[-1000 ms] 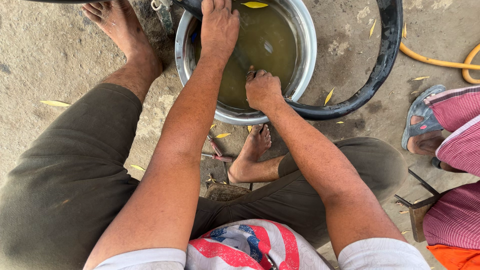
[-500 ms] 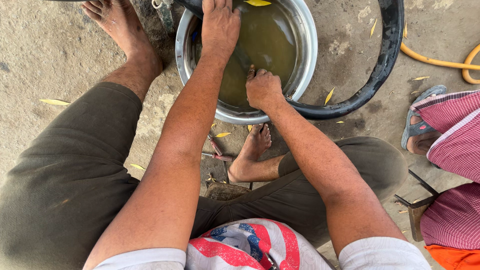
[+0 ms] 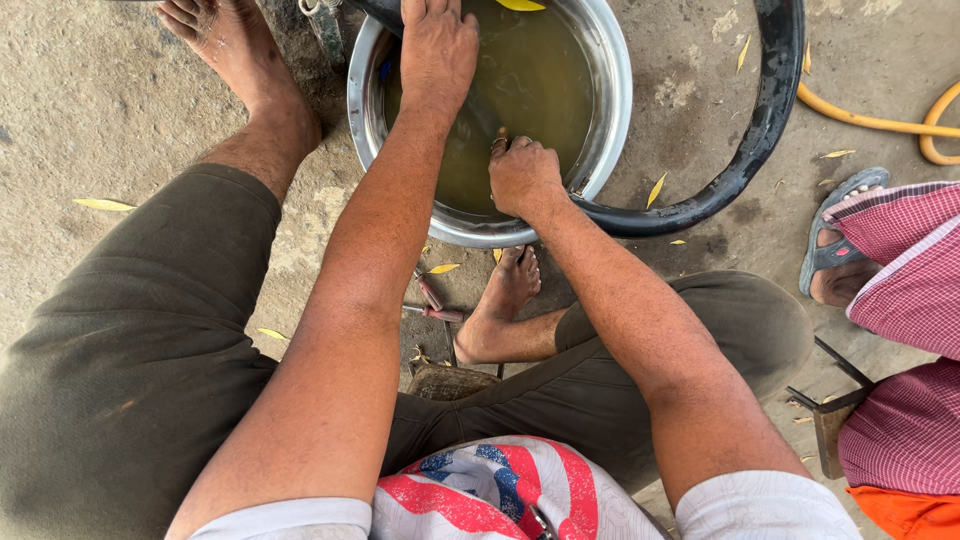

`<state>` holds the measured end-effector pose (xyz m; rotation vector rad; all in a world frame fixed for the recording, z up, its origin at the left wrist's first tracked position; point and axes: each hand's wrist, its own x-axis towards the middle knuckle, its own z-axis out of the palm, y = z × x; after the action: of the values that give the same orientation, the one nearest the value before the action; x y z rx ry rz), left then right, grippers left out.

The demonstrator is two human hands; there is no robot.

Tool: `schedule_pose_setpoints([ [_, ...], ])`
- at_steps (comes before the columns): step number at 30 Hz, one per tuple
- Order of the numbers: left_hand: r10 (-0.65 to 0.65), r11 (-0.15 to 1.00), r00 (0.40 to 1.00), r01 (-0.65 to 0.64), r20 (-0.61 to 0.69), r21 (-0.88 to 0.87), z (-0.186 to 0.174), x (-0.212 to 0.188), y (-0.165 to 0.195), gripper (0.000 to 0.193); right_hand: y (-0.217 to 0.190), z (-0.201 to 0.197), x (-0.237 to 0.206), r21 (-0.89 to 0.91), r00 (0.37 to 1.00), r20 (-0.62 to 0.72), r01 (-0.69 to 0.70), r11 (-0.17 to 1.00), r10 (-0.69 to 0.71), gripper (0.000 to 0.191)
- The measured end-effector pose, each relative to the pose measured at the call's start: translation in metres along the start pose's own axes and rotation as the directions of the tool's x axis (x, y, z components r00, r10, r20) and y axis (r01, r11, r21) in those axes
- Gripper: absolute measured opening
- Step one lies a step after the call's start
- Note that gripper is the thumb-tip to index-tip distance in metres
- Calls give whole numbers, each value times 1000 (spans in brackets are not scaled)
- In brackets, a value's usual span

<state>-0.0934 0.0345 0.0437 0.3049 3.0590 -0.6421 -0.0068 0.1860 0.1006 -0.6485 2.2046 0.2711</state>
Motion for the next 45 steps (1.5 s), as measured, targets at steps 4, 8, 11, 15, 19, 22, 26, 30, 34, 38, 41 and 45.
schedule_pose_setpoints([
  [4, 10, 1000, 1000, -11, 26, 21, 0, -1, 0, 19, 0, 5, 4, 5, 1000, -23, 1, 1000, -1, 63],
  [8, 4, 1000, 1000, -5, -17, -18, 0, -1, -1, 18, 2, 10, 7, 10, 1000, -4, 6, 1000, -6, 59],
  [11, -4, 999, 1000, 3, -29, -52, -2, 0, -1, 16, 3, 13, 7, 17, 1000, -17, 10, 1000, -10, 54],
  [15, 3, 999, 1000, -3, -4, -36, -6, 0, -1, 14, 4, 13, 7, 34, 999, -42, 1, 999, 1, 58],
  [19, 10, 997, 1000, -11, -5, -77, -8, 0, -3, 12, 4, 6, 4, 33, 1000, -14, 3, 999, -3, 68],
  [22, 10, 992, 1000, -10, -6, -125, -12, -3, -5, 9, 3, 1, -4, 47, 1000, -13, 6, 999, -5, 72],
  [26, -33, 971, 999, 39, 30, -236, -25, -8, -7, 17, 4, 3, -15, 88, 1000, -21, 0, 996, 2, 83],
  [30, -44, 939, 998, 58, 49, -340, -39, -18, -11, 15, 11, 17, -28, 177, 976, -219, 46, 983, -6, 54],
  [34, -39, 895, 999, 46, 27, -444, -49, -35, -25, 35, 21, 25, -44, 254, 969, -247, 57, 966, 7, 66],
  [38, 161, 791, 973, -27, 167, -611, -73, -46, -61, 64, 32, 3, -54, 393, 962, -271, 132, 910, -23, 59],
  [41, 255, 773, 854, 103, 454, -626, -113, -47, -109, 57, 42, -29, -53, 437, 962, -271, 98, 894, 27, 41],
  [45, 213, 870, 762, 137, 612, -473, -176, -67, -193, 44, 65, -71, -31, 495, 823, -541, 146, 857, 172, 38],
])
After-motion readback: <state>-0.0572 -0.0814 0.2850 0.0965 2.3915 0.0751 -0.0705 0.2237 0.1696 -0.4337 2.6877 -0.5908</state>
